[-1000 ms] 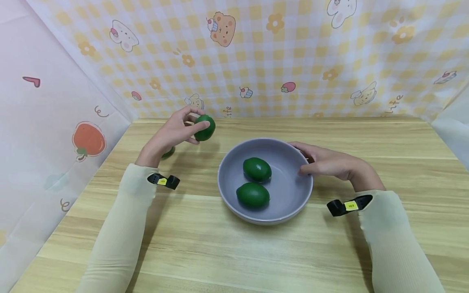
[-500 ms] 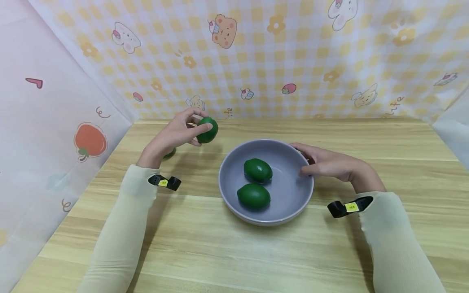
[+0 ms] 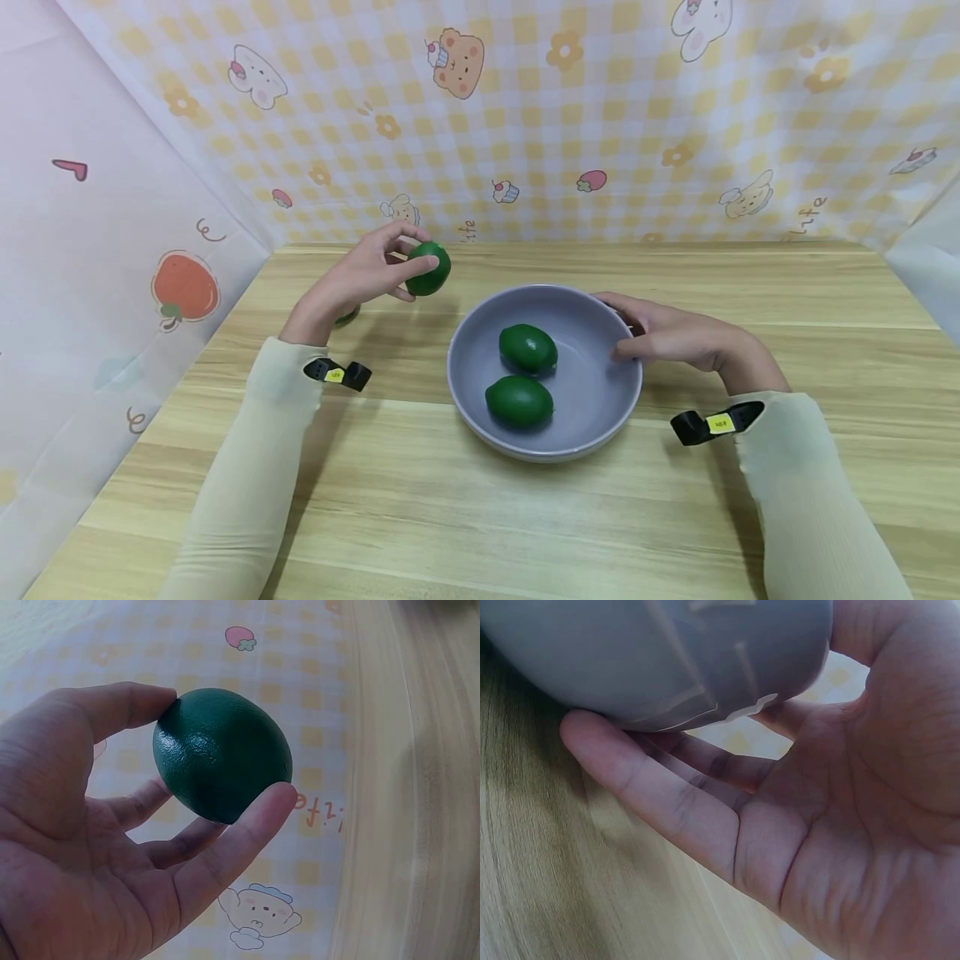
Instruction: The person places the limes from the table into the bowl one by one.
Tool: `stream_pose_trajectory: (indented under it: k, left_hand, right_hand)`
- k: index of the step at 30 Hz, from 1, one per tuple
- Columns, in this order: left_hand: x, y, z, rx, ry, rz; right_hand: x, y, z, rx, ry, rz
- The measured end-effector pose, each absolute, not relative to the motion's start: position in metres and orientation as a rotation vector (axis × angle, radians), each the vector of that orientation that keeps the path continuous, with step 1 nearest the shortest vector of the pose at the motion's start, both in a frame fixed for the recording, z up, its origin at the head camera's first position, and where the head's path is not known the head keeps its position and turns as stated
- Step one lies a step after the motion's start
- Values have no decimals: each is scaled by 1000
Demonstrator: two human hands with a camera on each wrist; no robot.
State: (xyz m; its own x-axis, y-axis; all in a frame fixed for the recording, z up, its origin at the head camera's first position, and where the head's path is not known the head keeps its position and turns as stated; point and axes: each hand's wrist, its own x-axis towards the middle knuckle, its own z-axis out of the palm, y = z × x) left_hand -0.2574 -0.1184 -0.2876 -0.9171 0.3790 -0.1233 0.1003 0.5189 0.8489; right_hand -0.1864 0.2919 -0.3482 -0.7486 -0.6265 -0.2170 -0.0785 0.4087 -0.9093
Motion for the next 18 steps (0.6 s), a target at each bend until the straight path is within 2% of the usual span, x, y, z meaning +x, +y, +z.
stream_pose_trajectory:
  k: [18]
  left_hand:
    - [-255, -117, -286, 468, 2457, 1363]
  right_hand:
    - [-186, 293, -349, -607, 2140, -1331]
